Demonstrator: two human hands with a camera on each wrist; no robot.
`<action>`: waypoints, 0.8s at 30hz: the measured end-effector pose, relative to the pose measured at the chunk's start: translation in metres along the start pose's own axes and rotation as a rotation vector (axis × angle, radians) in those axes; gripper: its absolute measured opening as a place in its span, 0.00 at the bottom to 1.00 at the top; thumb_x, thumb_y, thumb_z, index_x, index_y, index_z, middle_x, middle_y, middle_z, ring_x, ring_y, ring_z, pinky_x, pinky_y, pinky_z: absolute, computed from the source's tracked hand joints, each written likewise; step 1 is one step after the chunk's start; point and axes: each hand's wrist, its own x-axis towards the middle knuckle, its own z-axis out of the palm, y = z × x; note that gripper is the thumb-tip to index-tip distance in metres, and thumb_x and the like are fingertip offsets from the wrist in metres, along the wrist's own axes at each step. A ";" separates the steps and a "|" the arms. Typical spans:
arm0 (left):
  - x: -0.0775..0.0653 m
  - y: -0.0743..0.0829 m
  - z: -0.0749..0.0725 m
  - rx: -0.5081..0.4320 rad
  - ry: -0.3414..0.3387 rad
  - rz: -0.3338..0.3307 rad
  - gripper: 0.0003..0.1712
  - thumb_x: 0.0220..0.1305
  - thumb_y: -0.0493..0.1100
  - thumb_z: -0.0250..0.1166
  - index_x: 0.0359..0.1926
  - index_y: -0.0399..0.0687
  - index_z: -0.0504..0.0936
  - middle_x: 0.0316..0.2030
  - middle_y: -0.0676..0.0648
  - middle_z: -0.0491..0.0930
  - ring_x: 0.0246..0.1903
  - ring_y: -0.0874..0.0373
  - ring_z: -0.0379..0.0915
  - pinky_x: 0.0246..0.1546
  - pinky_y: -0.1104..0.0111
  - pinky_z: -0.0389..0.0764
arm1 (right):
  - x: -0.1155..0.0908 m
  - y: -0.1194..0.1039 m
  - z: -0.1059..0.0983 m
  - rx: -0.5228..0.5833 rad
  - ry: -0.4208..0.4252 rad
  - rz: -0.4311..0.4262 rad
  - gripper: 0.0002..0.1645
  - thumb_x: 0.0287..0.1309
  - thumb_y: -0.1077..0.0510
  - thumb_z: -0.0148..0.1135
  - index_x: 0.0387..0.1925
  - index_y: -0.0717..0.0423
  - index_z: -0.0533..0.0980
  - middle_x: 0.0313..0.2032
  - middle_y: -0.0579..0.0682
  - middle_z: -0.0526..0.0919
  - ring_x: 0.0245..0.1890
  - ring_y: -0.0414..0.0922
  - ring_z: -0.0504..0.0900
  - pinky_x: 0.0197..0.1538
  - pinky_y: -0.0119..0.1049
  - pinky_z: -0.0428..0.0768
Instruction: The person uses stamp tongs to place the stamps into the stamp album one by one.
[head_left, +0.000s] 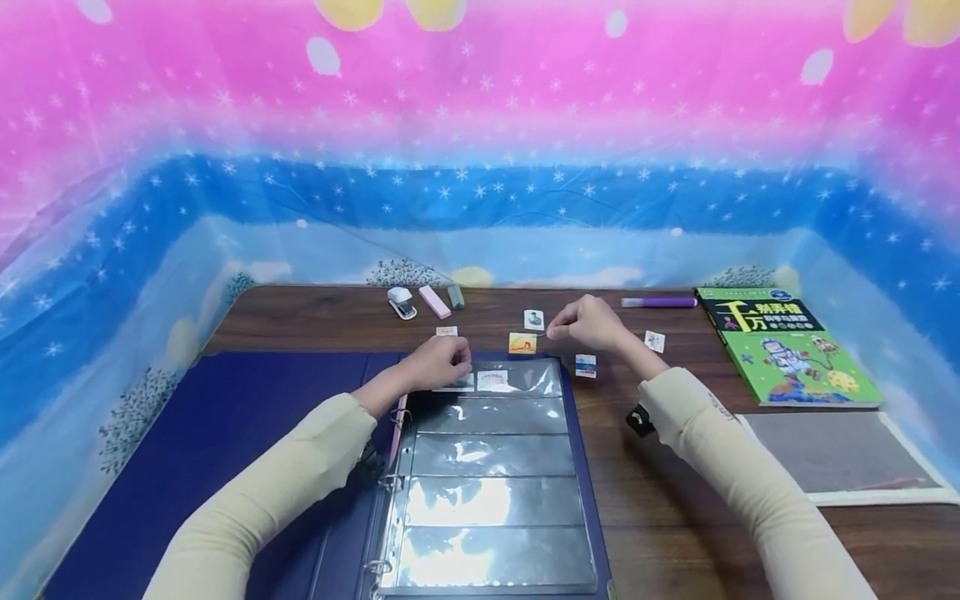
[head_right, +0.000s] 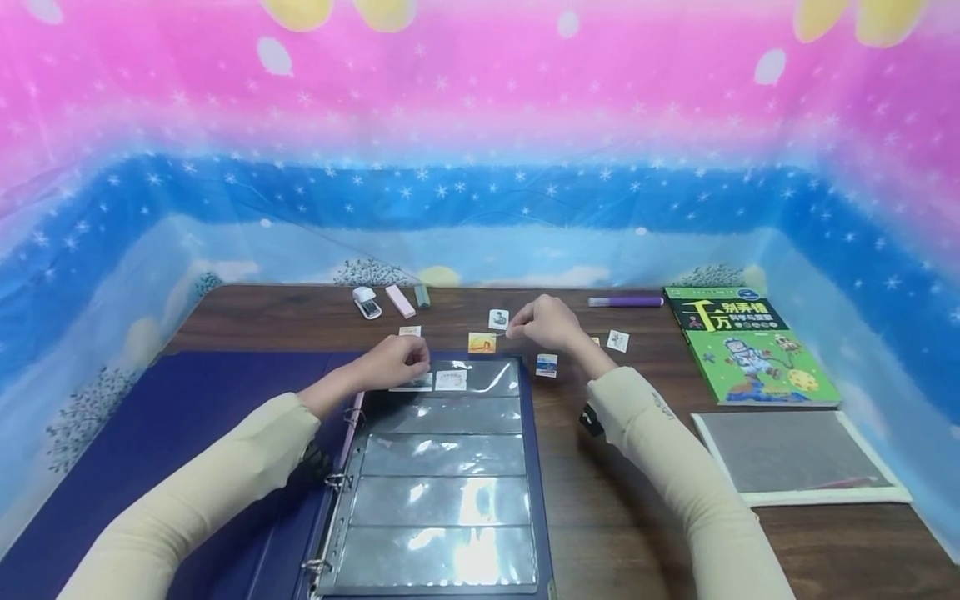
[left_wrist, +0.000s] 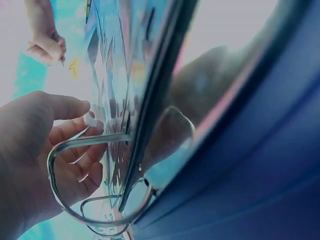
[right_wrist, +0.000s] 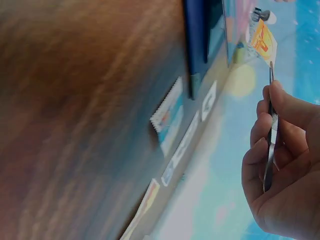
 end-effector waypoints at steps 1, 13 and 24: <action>0.000 0.001 0.000 -0.001 -0.002 -0.001 0.05 0.60 0.36 0.57 0.29 0.40 0.76 0.23 0.47 0.75 0.24 0.60 0.67 0.28 0.71 0.69 | -0.001 0.000 0.001 0.008 -0.005 0.000 0.10 0.54 0.52 0.64 0.34 0.53 0.85 0.42 0.53 0.86 0.42 0.49 0.82 0.45 0.42 0.76; 0.003 0.003 0.006 -0.070 -0.003 -0.047 0.05 0.61 0.37 0.58 0.29 0.40 0.76 0.23 0.48 0.74 0.23 0.62 0.66 0.28 0.73 0.68 | -0.011 0.009 0.016 0.003 -0.052 0.033 0.07 0.53 0.53 0.65 0.30 0.50 0.85 0.37 0.49 0.87 0.30 0.41 0.80 0.36 0.32 0.74; 0.003 -0.003 0.009 -0.127 0.012 -0.045 0.05 0.60 0.36 0.59 0.28 0.40 0.75 0.22 0.51 0.72 0.23 0.62 0.65 0.28 0.73 0.66 | -0.015 0.011 0.017 -0.043 -0.066 -0.034 0.05 0.52 0.53 0.66 0.28 0.48 0.85 0.33 0.48 0.86 0.30 0.40 0.80 0.35 0.33 0.73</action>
